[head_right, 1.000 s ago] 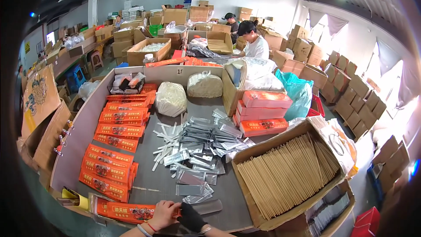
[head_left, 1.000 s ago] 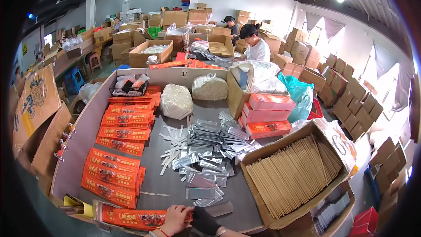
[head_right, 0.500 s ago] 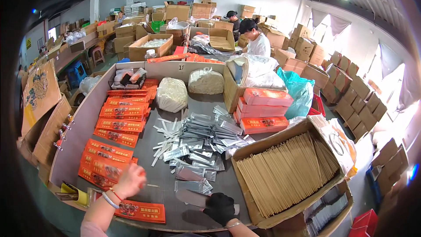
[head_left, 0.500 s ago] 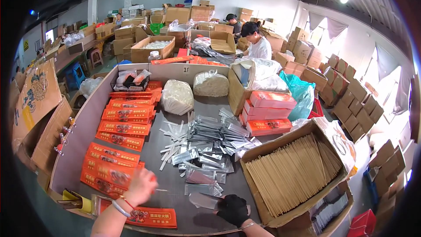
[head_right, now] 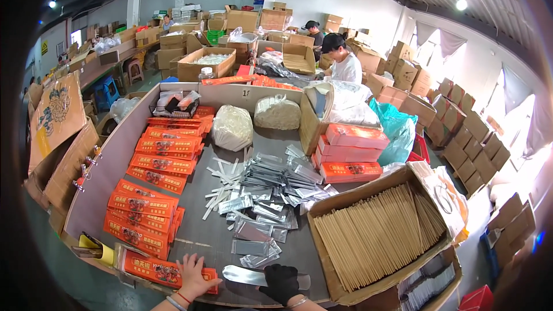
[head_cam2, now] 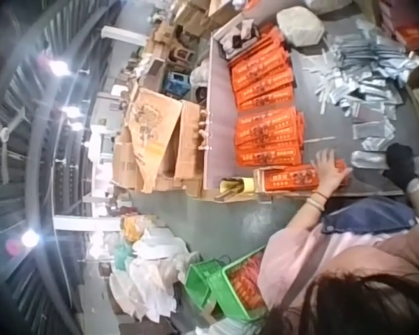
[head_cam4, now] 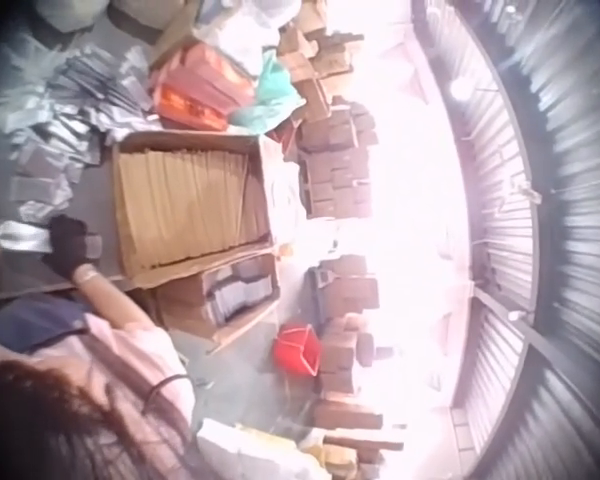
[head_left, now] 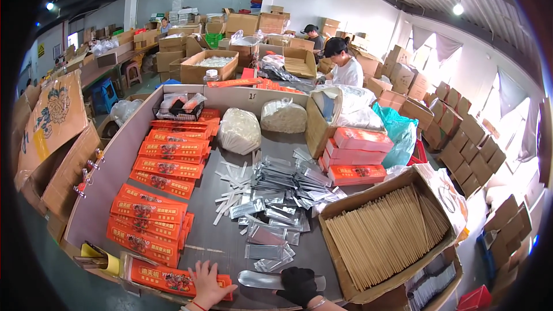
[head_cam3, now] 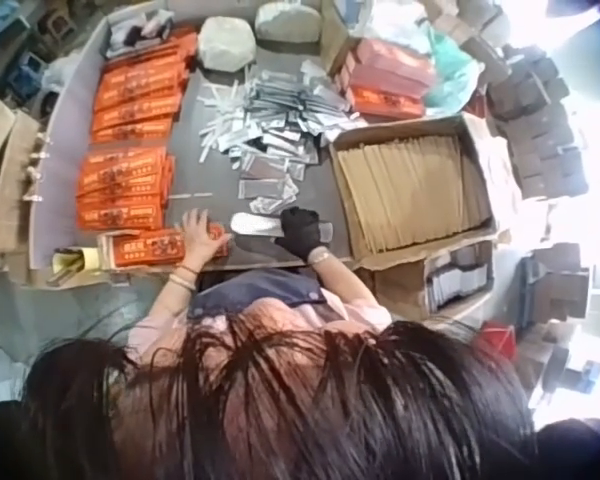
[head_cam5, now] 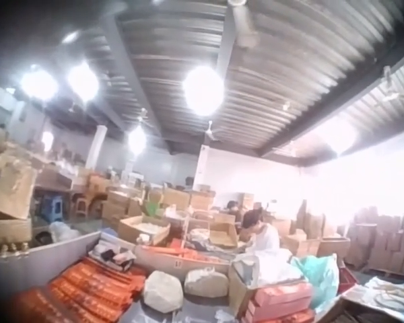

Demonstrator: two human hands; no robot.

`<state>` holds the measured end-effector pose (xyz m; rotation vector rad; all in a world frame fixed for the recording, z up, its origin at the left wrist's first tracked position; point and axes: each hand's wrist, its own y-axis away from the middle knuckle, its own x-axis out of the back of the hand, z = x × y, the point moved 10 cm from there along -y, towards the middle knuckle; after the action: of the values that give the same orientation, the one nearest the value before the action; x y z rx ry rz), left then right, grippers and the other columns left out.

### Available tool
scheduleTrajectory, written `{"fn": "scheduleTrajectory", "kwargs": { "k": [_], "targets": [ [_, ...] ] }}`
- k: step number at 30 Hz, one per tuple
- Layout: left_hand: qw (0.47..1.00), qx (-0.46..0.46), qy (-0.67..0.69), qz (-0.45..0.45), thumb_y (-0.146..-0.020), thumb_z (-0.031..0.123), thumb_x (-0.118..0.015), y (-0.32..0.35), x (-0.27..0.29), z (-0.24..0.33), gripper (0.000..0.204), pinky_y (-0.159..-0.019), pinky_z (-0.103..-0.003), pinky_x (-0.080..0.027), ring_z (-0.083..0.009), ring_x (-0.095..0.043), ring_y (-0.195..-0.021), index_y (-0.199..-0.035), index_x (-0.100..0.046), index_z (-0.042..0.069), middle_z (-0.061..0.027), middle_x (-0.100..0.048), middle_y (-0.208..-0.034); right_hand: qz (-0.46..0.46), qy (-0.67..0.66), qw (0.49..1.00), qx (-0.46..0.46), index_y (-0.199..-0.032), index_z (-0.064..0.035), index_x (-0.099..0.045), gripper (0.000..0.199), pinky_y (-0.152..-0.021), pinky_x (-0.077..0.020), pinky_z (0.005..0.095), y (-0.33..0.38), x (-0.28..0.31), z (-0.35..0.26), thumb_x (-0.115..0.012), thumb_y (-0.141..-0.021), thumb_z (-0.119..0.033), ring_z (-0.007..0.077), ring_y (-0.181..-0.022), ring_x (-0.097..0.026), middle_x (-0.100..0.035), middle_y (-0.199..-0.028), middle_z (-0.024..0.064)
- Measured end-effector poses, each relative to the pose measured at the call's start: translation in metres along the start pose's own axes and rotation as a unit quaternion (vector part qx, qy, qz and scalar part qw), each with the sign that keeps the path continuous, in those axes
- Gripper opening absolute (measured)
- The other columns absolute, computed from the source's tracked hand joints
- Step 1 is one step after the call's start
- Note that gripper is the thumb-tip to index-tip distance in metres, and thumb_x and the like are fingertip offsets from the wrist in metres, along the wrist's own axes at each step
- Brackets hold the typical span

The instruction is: Packaging wooden sticks into clear plastic bags at a production station.

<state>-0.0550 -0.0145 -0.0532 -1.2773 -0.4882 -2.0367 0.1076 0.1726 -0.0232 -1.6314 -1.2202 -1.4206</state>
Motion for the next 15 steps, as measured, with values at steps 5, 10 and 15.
{"fn": "scheduleTrajectory", "kwargs": {
  "k": [5, 10, 15],
  "targets": [
    [0.995, 0.043, 0.093, 0.007, -0.058, 0.060, -0.080, 0.007, -0.012, -0.024, 0.091, -0.110, -0.064, -0.006, -0.0418, -0.026, -0.133, -0.123, -0.057, 0.001, -0.0202, -0.042, -0.134, 0.044, 0.030, 0.998, 0.045, -0.097, -0.0129, -0.062, 0.053, -0.081, -0.0435, 0.0486, 0.002, 0.018, -0.023, -0.071, -0.071, -0.058, 0.0287, -0.088, -0.063, -0.063, -0.095, 0.0086],
    [0.996, 0.042, 0.083, 0.010, -0.056, 0.057, -0.083, 0.005, -0.009, -0.012, 0.092, -0.111, -0.063, -0.006, -0.0405, -0.027, -0.134, -0.123, -0.058, -0.001, -0.0202, -0.042, -0.136, 0.055, 0.024, 0.997, 0.047, -0.097, -0.0133, -0.061, 0.051, -0.084, -0.0411, 0.0489, 0.006, 0.014, -0.021, -0.072, -0.070, -0.055, 0.0283, -0.089, -0.061, -0.061, -0.095, 0.0081],
    [0.991, 0.052, 0.127, -0.003, -0.054, 0.056, -0.084, 0.009, -0.007, -0.021, 0.094, -0.111, -0.063, -0.005, -0.0405, -0.027, -0.135, -0.124, -0.057, 0.000, -0.0203, -0.042, -0.136, 0.008, 0.014, 0.999, 0.039, -0.106, -0.0145, -0.058, 0.056, -0.090, -0.0354, 0.0474, 0.006, 0.006, -0.024, -0.073, -0.070, -0.055, 0.0255, -0.094, -0.060, -0.059, -0.099, 0.0069]
  ]
}}
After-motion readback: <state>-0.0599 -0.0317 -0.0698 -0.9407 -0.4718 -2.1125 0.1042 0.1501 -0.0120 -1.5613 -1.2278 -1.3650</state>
